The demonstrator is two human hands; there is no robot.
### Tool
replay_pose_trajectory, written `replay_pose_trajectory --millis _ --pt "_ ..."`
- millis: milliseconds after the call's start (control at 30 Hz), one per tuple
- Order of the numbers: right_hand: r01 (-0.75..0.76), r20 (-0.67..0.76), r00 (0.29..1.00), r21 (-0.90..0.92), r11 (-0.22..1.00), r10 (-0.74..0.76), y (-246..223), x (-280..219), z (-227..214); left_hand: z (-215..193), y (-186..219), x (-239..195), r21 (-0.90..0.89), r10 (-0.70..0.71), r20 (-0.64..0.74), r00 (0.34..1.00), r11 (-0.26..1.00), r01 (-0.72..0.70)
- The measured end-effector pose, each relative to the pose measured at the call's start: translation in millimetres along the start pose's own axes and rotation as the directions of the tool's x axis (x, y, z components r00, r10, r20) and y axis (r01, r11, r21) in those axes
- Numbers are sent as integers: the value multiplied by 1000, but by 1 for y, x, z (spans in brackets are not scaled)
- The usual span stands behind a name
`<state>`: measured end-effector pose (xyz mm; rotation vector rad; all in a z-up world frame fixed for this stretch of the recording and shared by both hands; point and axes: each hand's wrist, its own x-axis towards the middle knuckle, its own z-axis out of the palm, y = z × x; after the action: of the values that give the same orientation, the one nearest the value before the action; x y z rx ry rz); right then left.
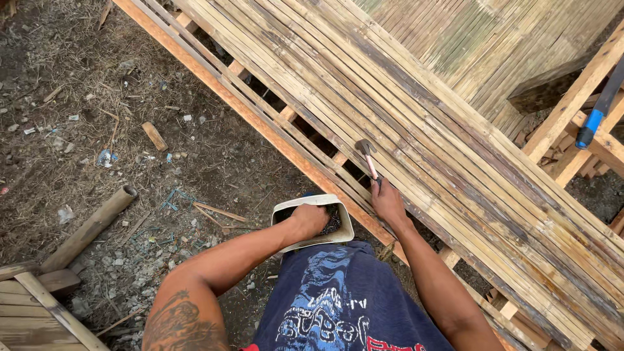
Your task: The person hammers nails into thin wooden slats laid across a wooden frame. They repeatedly pick up nails from a container and drive them into the slats to secure them to the frame.
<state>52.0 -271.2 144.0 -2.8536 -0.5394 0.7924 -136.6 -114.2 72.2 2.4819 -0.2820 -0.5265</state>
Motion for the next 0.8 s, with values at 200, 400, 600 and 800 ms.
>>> replay_pose_trajectory --millis 200,400,600,800 --pt "5 69 998 58 998 -9 -2 -3 -4 59 -17 -5 -1 -140 50 989 990 140" --pt "51 9 999 13 999 -51 -7 5 0 73 -39 -11 15 -147 19 989 989 147" --pt "140 -50 989 2 990 -140 -18 10 14 39 -54 -23 -191 -194 -1 981 963 191" --pt "148 -33 989 26 989 -147 -47 19 21 -36 -53 -66 -431 87 -270 959 880 -201"
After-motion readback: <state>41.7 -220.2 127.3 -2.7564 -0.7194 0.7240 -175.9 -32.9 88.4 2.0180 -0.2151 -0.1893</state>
